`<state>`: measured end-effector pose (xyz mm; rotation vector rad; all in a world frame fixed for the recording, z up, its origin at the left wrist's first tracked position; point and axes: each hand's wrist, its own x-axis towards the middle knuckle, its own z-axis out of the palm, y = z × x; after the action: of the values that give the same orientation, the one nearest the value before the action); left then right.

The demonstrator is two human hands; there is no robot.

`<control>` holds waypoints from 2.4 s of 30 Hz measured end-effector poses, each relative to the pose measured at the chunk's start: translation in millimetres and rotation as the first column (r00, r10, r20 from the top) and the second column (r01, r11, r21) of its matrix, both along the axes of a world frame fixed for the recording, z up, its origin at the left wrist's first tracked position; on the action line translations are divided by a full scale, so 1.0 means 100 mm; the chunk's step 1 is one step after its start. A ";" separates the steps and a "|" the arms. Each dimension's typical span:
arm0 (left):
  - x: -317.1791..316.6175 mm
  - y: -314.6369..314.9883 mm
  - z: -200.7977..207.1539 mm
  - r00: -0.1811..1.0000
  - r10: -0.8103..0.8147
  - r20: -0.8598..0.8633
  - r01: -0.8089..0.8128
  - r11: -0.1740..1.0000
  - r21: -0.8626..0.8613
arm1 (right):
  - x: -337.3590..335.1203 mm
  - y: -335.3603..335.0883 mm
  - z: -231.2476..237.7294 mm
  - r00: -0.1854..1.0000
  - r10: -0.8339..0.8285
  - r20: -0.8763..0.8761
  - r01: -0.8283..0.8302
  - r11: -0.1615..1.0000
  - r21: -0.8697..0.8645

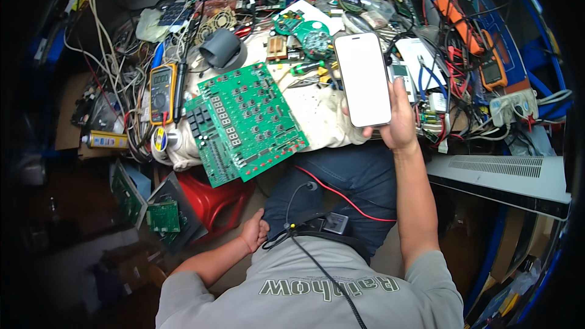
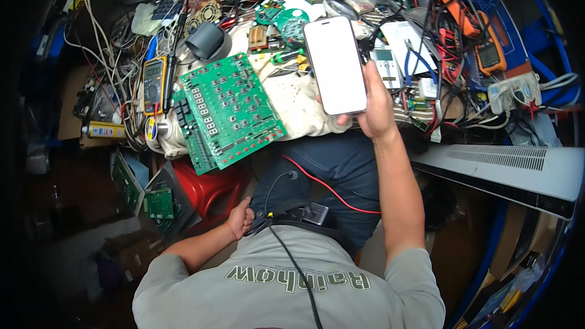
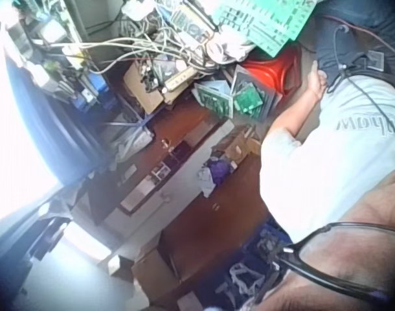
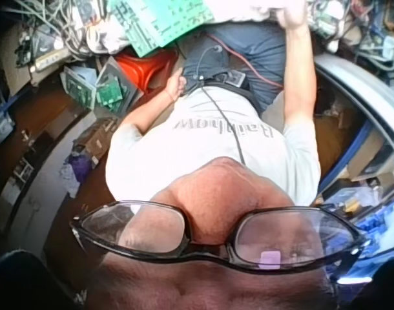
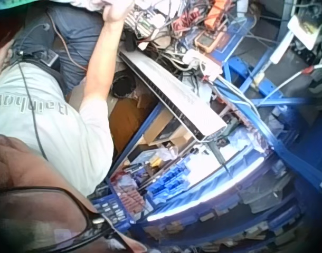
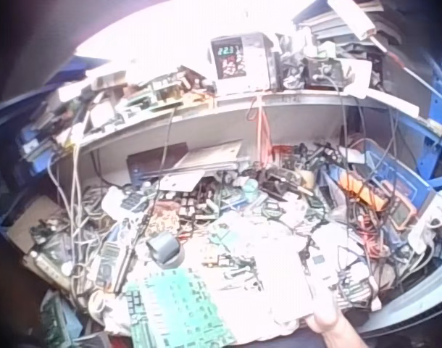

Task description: The person holds a green circuit board and uses a multimeter with red and black probes to test multiple points on the board. The person moves the probes across different components and connectors while observing the multimeter display. The board is rotated and repositioned during testing.

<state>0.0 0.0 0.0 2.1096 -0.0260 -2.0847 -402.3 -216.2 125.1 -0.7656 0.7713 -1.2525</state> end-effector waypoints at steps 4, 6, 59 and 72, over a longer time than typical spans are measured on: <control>0.06 -0.04 0.01 1.000 0.010 0.004 -0.010 1.000 -0.004 | 0.05 0.20 -0.07 0.986 -0.008 -0.166 0.024 0.996 0.091; 0.04 -0.05 -0.03 1.000 0.014 -0.013 -0.014 1.000 -0.004 | 0.01 0.26 -0.07 0.970 -0.003 -0.243 0.036 0.990 0.134; -0.43 -0.99 1.07 0.737 -0.577 0.352 0.416 -0.023 -0.909 | 0.78 1.94 -0.33 -0.274 -0.221 -0.936 -0.483 0.873 -0.065; -0.84 -1.45 2.08 0.671 -0.602 0.434 0.288 -0.328 -0.900 | -0.01 1.30 0.60 -0.190 -0.651 -0.735 -0.149 0.759 -0.634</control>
<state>-84.1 -145.1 207.9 0.6970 -2.0683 -1.3492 -403.7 -86.2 184.9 -2.3683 2.0541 -1.0221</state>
